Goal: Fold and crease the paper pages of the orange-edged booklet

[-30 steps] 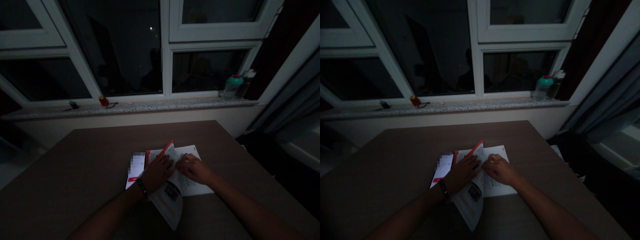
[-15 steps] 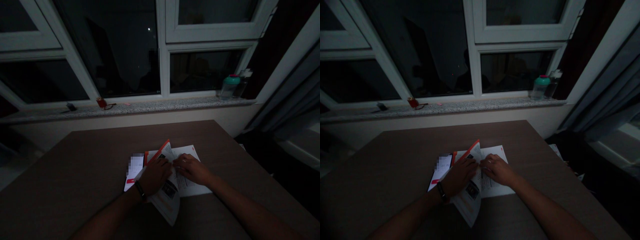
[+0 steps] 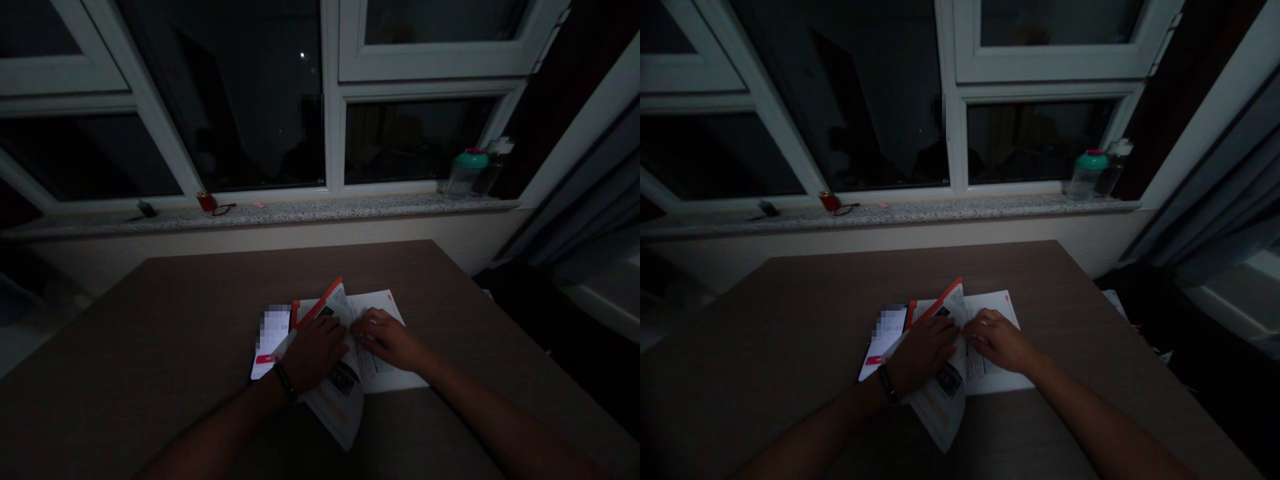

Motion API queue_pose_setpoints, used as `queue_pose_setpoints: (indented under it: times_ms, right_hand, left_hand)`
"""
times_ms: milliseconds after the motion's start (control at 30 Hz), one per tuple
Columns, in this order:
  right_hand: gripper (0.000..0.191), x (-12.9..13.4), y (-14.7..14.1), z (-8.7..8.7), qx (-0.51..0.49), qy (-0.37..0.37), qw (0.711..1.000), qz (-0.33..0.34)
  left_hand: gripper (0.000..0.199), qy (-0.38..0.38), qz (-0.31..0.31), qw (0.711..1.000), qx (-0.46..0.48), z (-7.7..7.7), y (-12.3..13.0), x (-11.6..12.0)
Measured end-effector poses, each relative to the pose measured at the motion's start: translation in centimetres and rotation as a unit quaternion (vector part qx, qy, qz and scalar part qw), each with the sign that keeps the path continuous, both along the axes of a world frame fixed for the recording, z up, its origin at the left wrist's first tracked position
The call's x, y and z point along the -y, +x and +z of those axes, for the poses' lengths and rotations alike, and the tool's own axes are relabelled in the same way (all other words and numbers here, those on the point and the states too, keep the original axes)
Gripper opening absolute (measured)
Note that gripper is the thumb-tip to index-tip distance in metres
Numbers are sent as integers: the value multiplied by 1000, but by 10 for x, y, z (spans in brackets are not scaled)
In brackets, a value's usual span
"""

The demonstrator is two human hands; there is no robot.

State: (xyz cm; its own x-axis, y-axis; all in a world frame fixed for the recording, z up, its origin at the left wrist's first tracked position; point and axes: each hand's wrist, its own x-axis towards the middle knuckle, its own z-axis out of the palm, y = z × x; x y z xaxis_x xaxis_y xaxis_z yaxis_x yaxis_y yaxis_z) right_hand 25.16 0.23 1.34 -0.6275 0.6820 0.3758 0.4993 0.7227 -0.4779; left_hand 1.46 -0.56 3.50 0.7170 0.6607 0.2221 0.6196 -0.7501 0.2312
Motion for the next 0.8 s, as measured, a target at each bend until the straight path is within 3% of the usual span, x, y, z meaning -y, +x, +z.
queue_pose_setpoints:
  times_ms: [533, 800]
  right_hand:
    - [21, 0, 2, -1, 8, 14, 1000, 10]
    - [24, 2, -1, 4, 9, 21, 1000, 14]
  left_hand:
    - [23, 3, 12, 1000, 8, -7, -1, 0]
    - [50, -54, -28, 998, 36, -12, -3, -3]
